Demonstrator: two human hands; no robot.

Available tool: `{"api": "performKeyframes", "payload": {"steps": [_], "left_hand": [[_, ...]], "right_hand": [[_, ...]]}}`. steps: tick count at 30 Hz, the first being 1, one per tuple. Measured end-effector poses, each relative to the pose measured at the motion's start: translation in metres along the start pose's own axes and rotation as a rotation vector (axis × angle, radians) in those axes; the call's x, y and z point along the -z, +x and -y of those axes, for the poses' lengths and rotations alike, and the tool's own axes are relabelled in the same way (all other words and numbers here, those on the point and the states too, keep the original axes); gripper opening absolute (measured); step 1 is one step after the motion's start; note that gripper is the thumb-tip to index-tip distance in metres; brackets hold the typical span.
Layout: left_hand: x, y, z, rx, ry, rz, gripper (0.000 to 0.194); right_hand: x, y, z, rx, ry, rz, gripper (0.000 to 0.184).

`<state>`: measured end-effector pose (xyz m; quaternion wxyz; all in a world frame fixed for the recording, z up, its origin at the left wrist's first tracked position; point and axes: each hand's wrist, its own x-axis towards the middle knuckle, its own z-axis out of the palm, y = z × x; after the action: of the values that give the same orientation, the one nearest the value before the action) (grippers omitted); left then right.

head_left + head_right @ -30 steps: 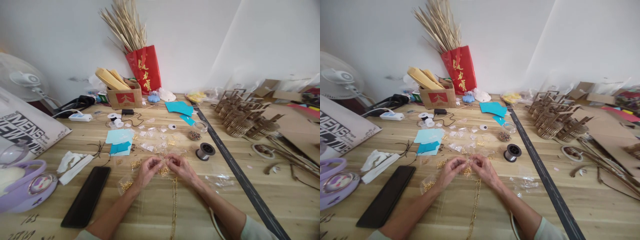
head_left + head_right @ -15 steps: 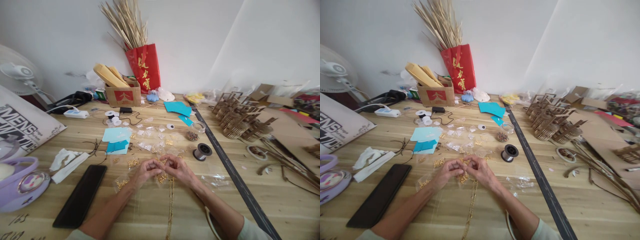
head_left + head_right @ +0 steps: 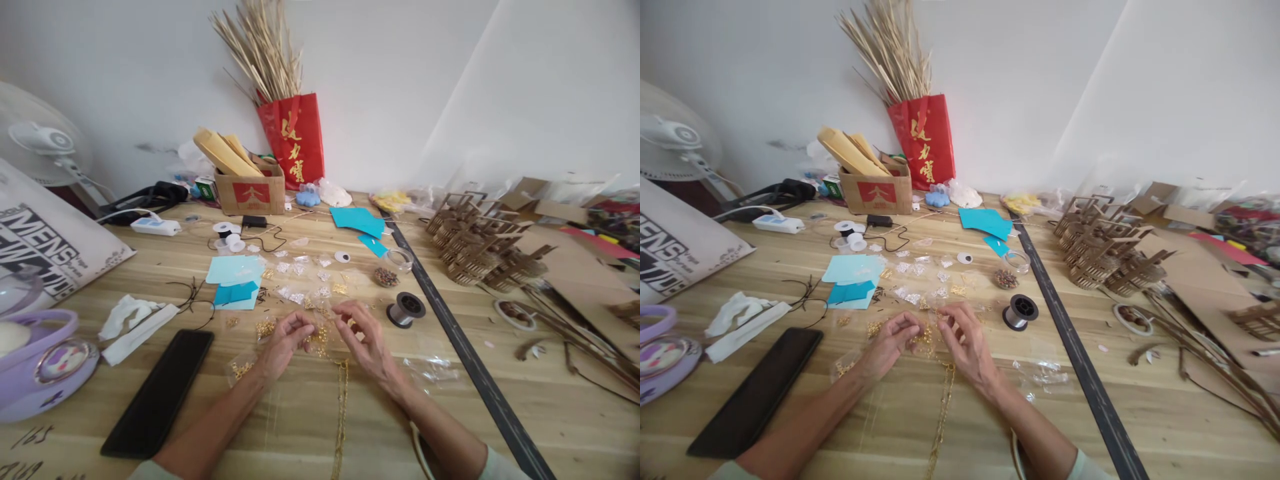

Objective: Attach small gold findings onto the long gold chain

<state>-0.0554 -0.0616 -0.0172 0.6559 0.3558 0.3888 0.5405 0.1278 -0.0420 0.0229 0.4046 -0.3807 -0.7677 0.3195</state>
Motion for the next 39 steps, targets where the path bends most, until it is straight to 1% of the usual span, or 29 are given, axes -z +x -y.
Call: {"api": "performKeyframes", "payload": {"steps": [3, 4, 7, 11, 14, 17, 20, 24, 29, 33, 36, 39], "left_hand": [[0.0, 0.0, 0.001, -0.022, -0.038, -0.01, 0.023], [0.0, 0.001, 0.001, -0.033, -0.045, -0.011, 0.023], [0.0, 0.001, 0.003, -0.063, -0.058, -0.002, 0.021], [0.001, 0.002, 0.006, -0.088, -0.053, 0.012, 0.018], [0.002, 0.002, 0.008, -0.099, -0.022, 0.031, 0.016], [0.002, 0.001, 0.007, -0.098, 0.052, 0.057, 0.015], [0.0, 0.0, 0.002, -0.14, 0.176, 0.051, 0.015], [-0.001, -0.001, -0.008, -0.227, 0.384, -0.006, 0.016], [-0.003, -0.003, -0.022, -0.277, 0.61, 0.013, 0.018], [-0.005, -0.003, -0.042, -0.304, 0.752, -0.001, 0.018], [-0.002, -0.002, -0.064, -0.264, 0.823, 0.015, 0.018], [0.01, 0.004, -0.084, -0.218, 0.835, 0.012, 0.018]], "right_hand": [[-0.004, -0.003, 0.0, 0.136, -0.087, 0.085, 0.026], [-0.005, -0.003, 0.0, 0.172, -0.111, 0.096, 0.026], [-0.007, -0.004, -0.002, 0.23, -0.165, 0.065, 0.028], [-0.009, -0.004, -0.006, 0.229, -0.146, 0.063, 0.027], [-0.009, -0.004, -0.009, 0.199, -0.12, 0.067, 0.02], [-0.008, -0.003, -0.008, 0.185, -0.117, 0.048, 0.012], [-0.005, -0.002, -0.003, 0.205, -0.121, 0.026, 0.012], [-0.003, -0.002, 0.001, 0.234, -0.148, 0.042, 0.014], [-0.001, -0.001, 0.001, 0.265, -0.166, 0.016, 0.014], [0.006, 0.002, 0.001, 0.223, -0.172, 0.044, 0.015], [0.011, 0.004, 0.0, 0.158, -0.211, 0.114, 0.014], [0.016, 0.005, -0.001, 0.131, -0.275, 0.158, 0.013]]}}
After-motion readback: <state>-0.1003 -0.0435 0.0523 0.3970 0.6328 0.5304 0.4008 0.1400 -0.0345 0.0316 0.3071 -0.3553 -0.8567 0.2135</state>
